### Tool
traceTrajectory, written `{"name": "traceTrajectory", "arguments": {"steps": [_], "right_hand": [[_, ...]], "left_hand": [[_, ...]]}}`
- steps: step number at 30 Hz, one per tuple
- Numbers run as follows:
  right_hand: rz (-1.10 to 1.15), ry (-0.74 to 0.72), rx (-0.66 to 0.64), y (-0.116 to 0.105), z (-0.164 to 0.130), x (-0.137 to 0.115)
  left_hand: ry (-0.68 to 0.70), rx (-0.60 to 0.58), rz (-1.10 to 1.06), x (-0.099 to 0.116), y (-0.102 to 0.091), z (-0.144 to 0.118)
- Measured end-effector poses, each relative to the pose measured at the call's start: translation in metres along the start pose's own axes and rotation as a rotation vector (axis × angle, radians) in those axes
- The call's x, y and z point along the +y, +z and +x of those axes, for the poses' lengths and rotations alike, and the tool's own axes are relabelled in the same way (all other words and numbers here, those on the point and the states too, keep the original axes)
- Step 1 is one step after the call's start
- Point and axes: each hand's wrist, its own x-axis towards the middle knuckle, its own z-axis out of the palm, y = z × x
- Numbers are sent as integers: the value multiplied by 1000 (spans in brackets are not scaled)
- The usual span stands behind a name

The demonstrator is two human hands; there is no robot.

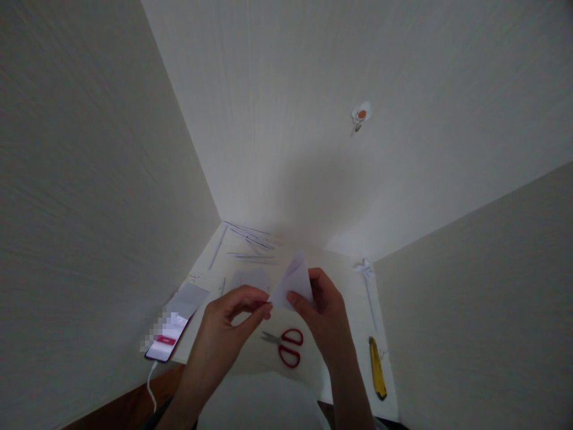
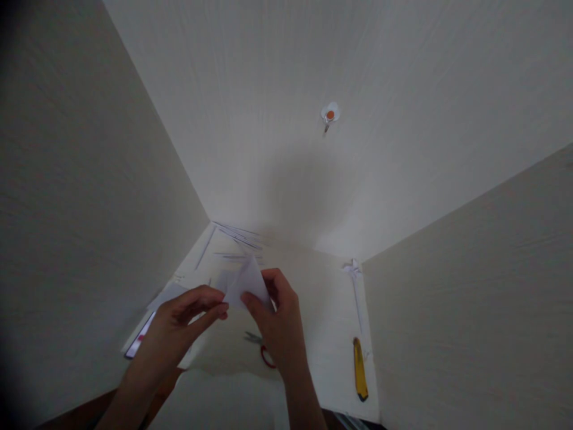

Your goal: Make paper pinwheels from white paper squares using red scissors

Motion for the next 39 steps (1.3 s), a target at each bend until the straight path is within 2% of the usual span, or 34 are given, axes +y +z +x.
{"name": "traceTrajectory", "arguments": {"steps": [39], "right_hand": [[27,45,22,1,-2,-1]], "left_hand": [[25,1,-44,4,2,1]]}}
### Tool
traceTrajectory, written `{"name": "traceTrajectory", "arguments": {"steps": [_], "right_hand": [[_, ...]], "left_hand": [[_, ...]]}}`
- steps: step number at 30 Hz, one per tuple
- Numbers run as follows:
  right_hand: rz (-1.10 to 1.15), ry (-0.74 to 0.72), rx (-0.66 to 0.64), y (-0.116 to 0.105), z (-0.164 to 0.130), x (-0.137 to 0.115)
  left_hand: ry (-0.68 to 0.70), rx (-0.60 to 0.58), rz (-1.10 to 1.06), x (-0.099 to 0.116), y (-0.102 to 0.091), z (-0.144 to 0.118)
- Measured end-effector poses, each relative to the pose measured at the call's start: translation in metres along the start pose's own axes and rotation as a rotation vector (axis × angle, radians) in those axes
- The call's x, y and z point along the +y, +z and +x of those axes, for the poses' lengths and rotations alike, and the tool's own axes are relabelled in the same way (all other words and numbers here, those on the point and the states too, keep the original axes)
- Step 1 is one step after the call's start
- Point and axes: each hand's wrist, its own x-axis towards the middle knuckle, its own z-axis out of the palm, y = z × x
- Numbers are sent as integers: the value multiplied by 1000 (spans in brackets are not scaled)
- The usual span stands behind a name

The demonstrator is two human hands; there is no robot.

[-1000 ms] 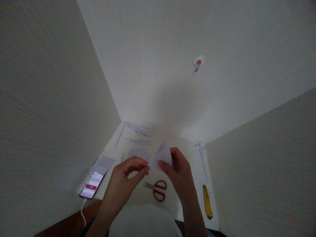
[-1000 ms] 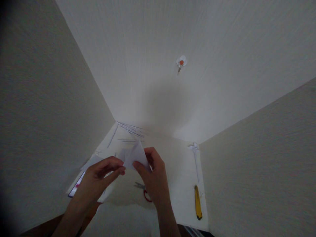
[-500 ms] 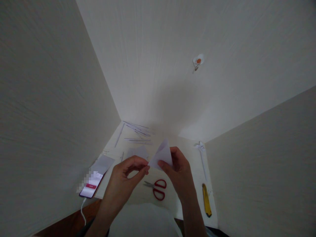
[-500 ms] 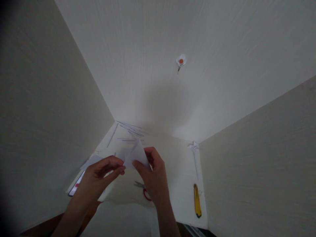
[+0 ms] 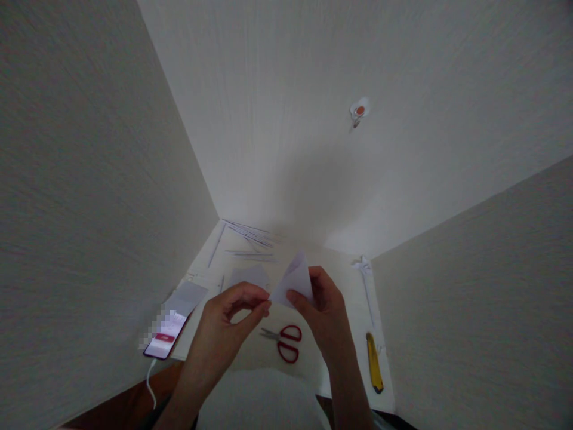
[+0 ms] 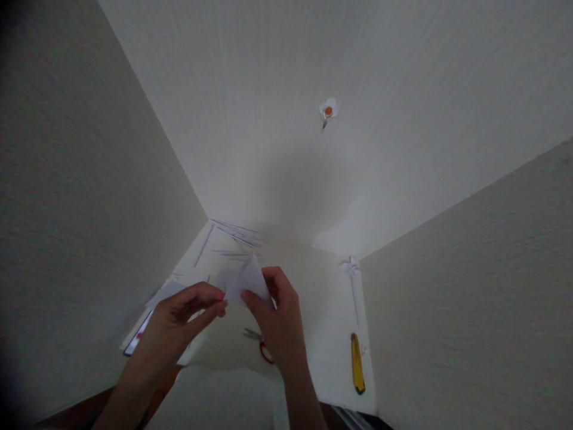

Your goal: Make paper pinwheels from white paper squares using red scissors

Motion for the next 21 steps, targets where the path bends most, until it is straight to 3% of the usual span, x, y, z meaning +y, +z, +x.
{"name": "traceTrajectory", "arguments": {"steps": [21], "right_hand": [[-16,-16,-9,2,-1,1]], "left_hand": [[49,-8,16,0,0,2]]}}
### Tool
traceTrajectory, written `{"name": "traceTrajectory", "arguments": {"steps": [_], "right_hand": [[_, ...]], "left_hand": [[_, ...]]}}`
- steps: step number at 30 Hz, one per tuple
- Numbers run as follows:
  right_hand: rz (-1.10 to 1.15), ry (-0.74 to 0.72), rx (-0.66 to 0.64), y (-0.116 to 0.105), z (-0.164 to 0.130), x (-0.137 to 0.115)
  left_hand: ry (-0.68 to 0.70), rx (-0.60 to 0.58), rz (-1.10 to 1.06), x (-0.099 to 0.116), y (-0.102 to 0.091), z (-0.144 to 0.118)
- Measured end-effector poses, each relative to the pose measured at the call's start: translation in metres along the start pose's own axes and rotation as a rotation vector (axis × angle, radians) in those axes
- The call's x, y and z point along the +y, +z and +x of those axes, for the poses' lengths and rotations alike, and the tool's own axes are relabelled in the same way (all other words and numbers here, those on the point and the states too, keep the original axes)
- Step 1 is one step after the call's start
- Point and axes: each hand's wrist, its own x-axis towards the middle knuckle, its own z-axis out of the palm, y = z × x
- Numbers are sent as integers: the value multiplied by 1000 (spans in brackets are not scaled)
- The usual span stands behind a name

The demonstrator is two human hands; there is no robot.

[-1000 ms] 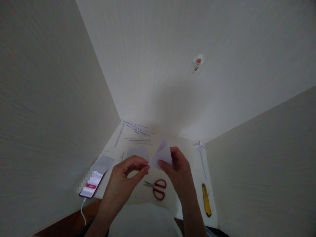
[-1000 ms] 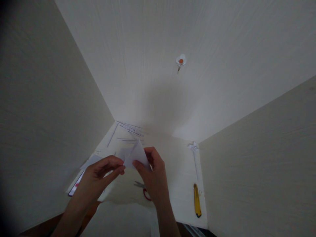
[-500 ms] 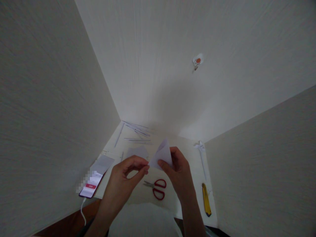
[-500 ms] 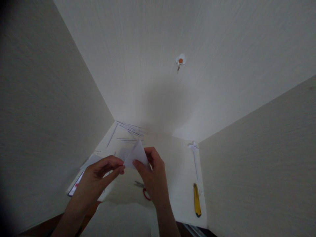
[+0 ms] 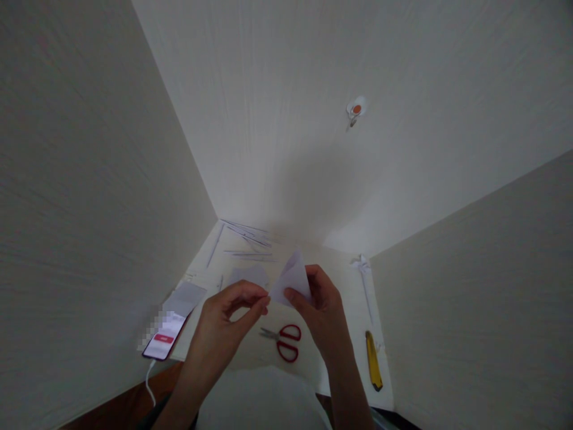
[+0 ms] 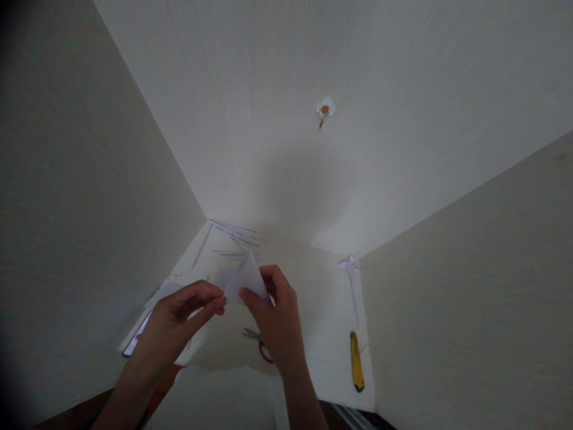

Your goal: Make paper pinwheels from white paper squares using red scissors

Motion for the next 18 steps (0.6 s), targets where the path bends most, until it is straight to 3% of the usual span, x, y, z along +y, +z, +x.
{"name": "traceTrajectory", "arguments": {"steps": [10,18], "right_hand": [[-59,-39,-88,-10,3,-4],[-57,-14,19,-14,7,-1]], "left_hand": [[-13,-14,55,2,-4,3],[1,-39,152,-4,-14,2]]}}
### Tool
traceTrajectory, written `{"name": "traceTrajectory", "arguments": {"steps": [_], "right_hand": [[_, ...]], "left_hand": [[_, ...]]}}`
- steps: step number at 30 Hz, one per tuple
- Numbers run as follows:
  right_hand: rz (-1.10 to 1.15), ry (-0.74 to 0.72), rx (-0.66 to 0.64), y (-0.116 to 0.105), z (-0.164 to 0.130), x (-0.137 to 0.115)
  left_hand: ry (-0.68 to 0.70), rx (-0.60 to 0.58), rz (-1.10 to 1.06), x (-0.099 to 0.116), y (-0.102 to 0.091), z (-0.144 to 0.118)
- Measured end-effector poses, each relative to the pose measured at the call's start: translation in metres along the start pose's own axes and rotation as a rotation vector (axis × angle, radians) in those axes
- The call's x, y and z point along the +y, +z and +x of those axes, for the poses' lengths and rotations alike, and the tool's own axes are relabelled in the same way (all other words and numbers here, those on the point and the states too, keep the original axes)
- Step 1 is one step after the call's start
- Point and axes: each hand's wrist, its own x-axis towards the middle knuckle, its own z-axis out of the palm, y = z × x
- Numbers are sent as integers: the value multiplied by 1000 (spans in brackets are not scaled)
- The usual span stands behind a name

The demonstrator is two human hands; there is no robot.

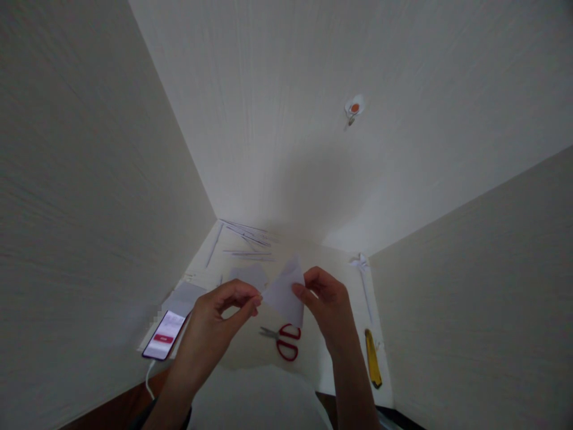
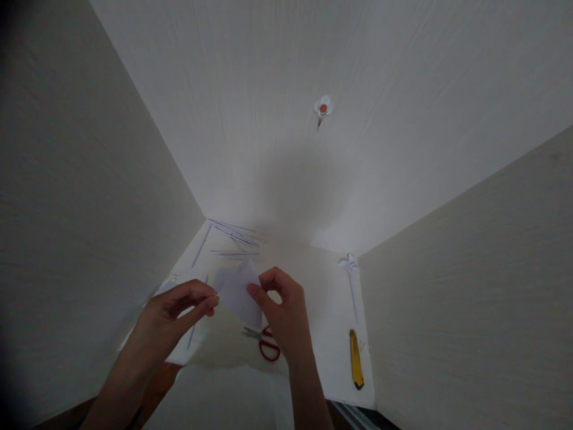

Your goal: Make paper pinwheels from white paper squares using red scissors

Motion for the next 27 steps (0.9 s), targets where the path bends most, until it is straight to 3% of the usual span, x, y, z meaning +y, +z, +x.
{"name": "traceTrajectory", "arguments": {"steps": [5,14,23,27], "right_hand": [[1,8,68,2,2,3],[-25,18,-20,-2,2,1],[-43,2,98,3,1,7],[-40,12,43,2,1,7]], "left_hand": [[17,7,24,3,1,0],[7,47,3,2,-3,-1],[17,30,2,0,-4,1],[15,47,-5,1,-6,3]]}}
